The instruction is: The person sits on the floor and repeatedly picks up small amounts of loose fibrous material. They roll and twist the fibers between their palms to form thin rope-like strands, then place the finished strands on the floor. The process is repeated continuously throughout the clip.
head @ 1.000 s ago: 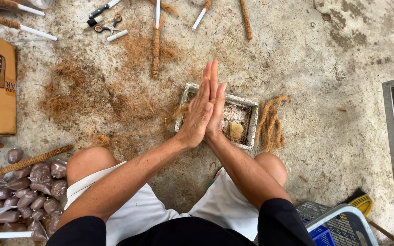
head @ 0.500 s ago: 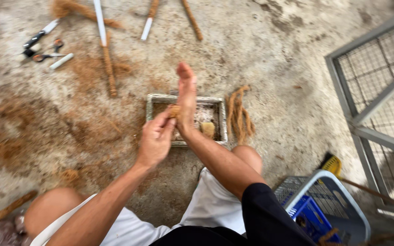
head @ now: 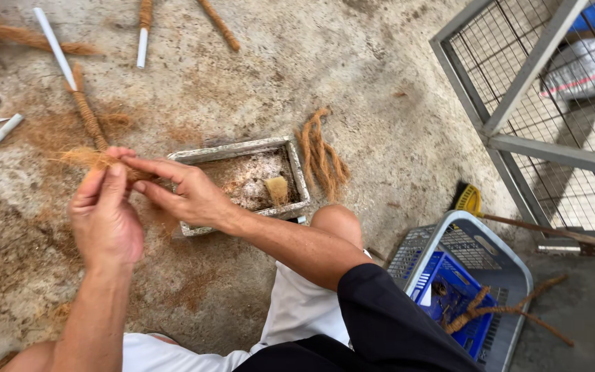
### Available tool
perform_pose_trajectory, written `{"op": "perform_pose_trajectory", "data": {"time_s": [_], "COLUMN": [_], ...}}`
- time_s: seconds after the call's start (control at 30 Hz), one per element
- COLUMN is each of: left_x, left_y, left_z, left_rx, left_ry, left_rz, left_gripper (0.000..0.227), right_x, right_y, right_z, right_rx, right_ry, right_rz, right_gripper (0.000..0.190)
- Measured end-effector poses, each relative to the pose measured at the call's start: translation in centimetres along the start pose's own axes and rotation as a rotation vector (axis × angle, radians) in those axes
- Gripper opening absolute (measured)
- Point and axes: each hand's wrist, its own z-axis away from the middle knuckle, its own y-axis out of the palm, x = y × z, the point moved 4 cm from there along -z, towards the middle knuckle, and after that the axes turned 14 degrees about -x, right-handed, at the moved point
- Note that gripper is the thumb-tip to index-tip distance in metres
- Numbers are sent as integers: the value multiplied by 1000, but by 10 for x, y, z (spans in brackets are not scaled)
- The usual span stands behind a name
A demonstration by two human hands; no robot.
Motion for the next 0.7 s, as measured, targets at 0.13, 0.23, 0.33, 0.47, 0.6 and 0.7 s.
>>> {"op": "perform_pose_trajectory", "data": {"time_s": [0.13,0.23,0.33,0.47,0.6,0.7], "left_x": [-22,-29,-19,16,39,57], "left_y": [-1,6,12,23,17,23], "left_z": [-3,-12,-21,-13,-3,12], "left_rx": [44,-16,-117,25,102,200], "left_ry": [84,142,121,176,202,-91], "left_rz": [-195,-214,-462,-401,-565,-413], "left_gripper": [58,77,82,94,100,96], "right_x": [-25,-31,-18,-1,3,6], "right_y": [7,13,25,39,32,19], "right_z": [4,7,12,29,26,8], "right_rx": [30,28,71,37,17,-81], "right_ry": [552,640,394,376,649,611], "right_rz": [-106,-250,-388,-280,-294,-346], "right_gripper": [41,32,27,62,87,86]}}
